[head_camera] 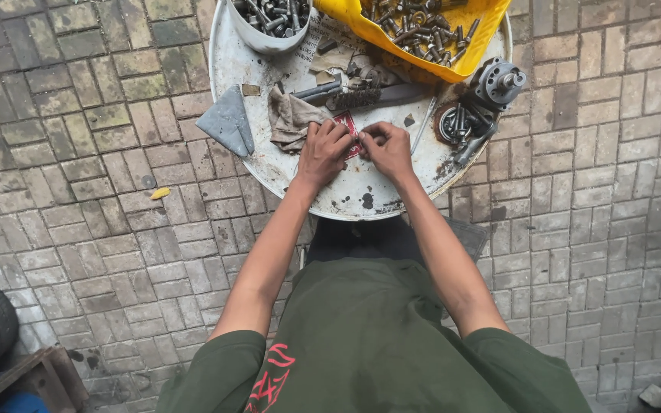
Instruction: The person cleans small metal screws by hand, rubbing them together over a white bucket lid. They then pick up a wire brush and use it to scrub a screw, rotating it to clean different sides. The workspace includes a yellow container filled with screws and a metal part.
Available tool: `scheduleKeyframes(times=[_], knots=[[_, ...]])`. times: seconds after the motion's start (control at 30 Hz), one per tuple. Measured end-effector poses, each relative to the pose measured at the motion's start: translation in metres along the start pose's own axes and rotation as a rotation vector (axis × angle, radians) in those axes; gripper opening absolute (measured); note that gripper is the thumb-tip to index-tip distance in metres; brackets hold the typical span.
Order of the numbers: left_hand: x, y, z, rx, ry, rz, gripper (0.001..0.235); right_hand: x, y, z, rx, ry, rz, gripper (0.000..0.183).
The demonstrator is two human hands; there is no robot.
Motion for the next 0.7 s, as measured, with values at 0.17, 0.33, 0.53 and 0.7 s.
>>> scheduleKeyframes(times=[0.17, 0.33, 0.53, 0.7], knots=[[-0.001, 0.002, -0.002, -0.01, 0.007, 0.017, 0.024, 0.002, 0.014, 0.002, -0.041, -0.076, -0.021, 0.012], [0.01, -0.008, -0.001, -0.022, 0.022, 0.032, 0.025, -0.002, 0.003, 0.003, -0.048, -0.028, -0.09, 0.009], [-0.006, 0.003, 0.0, -0.02, 0.049, 0.04, 0.023, 0.003, 0.014, 0.003, -0.139, -0.088, -0.038, 0.011], [0.009, -0.007, -0.002, 0.019, 0.082, 0.047, 0.02, 0.0, 0.022, 0.01, -0.144, -0.195, 0.044, 0.011]])
Point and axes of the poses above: each hand's wrist, its own y-axis towards the middle knuckle, its own x-axis out of the palm, z = x × y, the point moved 8 cm from there along y, towards the middle knuckle, and after that the axes turned 9 degrees about y, right-handed, at the moved point
